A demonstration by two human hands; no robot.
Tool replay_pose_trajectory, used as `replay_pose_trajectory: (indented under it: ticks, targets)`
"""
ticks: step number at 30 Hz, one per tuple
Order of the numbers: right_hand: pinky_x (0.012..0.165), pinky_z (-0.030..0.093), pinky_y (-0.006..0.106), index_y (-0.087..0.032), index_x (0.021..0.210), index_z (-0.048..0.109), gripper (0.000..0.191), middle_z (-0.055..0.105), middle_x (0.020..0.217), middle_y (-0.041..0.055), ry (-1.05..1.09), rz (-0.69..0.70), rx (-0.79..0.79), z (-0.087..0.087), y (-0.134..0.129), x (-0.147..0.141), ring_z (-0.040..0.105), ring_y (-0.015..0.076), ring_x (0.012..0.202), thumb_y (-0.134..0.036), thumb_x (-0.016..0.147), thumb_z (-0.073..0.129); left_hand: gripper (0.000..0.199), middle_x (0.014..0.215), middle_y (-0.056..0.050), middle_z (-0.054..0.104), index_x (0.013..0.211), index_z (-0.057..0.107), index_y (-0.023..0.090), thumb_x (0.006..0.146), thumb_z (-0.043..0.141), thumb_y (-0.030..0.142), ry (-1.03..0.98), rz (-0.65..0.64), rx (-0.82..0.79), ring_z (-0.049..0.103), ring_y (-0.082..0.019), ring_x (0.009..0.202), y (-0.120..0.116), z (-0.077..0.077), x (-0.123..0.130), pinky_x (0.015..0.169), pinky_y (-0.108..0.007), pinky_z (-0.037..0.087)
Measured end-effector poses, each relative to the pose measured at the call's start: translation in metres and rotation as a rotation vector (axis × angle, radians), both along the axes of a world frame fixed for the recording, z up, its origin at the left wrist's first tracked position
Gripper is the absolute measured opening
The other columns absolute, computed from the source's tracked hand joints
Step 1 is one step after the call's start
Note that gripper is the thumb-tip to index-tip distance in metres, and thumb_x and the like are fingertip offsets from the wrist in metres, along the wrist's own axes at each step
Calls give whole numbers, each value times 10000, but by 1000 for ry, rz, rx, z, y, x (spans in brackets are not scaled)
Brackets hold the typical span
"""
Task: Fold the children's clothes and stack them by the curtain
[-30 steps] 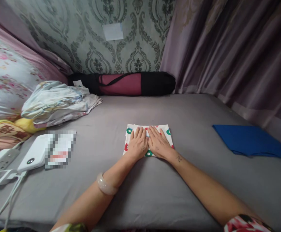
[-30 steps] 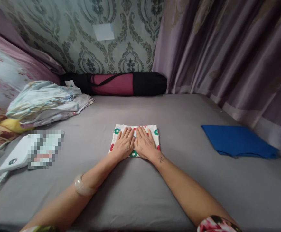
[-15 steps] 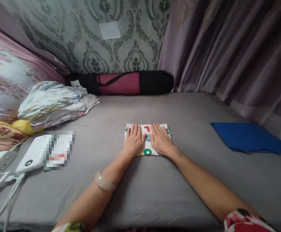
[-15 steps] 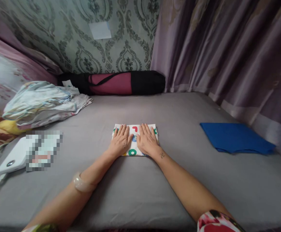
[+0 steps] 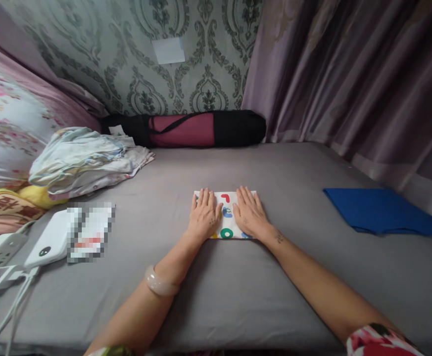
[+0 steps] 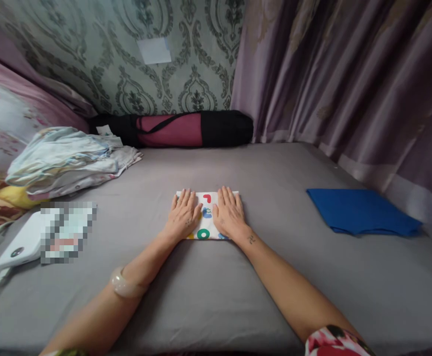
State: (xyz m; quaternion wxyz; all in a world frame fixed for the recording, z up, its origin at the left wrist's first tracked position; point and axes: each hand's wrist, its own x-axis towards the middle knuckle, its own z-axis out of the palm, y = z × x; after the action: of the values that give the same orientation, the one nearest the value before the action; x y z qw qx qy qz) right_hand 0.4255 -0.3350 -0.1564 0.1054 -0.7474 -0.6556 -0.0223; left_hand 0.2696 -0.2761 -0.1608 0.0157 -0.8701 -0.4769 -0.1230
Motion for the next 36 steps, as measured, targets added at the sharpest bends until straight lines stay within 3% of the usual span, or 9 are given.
replay_pose_trajectory:
  ticks: [8,17,25,30,33,36]
  targets:
    - [1175,152,449,9,1485,274,632,266,1552,170,7,-92,-87,-7,2,10,212,281,1440,-346,966,207,675,1529,-211,303,1451,320,-1,981,194,467,68,53,-126,251,-320,1432,6,0,-4,1170,-454,201]
    - [1170,170,459,-2,1492,256,670,225,1564,180,62,-65,-139,0,-1,18,189,281,1447,-411,970,160,632,1541,-185,292,1458,317,64,981,178,455,44,46,-169,231,-302,1443,10,5,-15,1156,-497,212]
    - [1182,133,442,-17,1502,239,665,229,1568,158,37,-10,-160,-4,-14,33,176,255,1453,-416,978,142,651,1559,-176,255,1479,266,66,977,185,473,30,10,-270,187,-303,1456,16,7,-23,1164,-508,185]
    - [1181,88,471,-6,1489,266,655,214,1569,176,-30,16,-101,14,-9,14,158,272,1456,-403,976,178,587,1535,-148,325,1427,355,118,988,168,460,-41,25,-290,247,-283,1438,19,10,-23,1152,-502,220]
    - [1186,72,443,-15,1492,266,647,207,1574,162,-25,118,-53,25,-4,-10,146,253,1460,-404,982,184,534,1501,-124,393,1377,410,159,999,143,427,-85,54,-281,307,-249,1414,23,11,-23,1134,-472,274]
    - [1189,58,429,-16,1494,261,645,205,1574,162,2,225,-38,25,0,-34,137,243,1462,-405,985,189,511,1485,-121,420,1371,423,152,1005,155,389,-124,73,-287,326,-235,1408,26,12,-24,1130,-440,297]
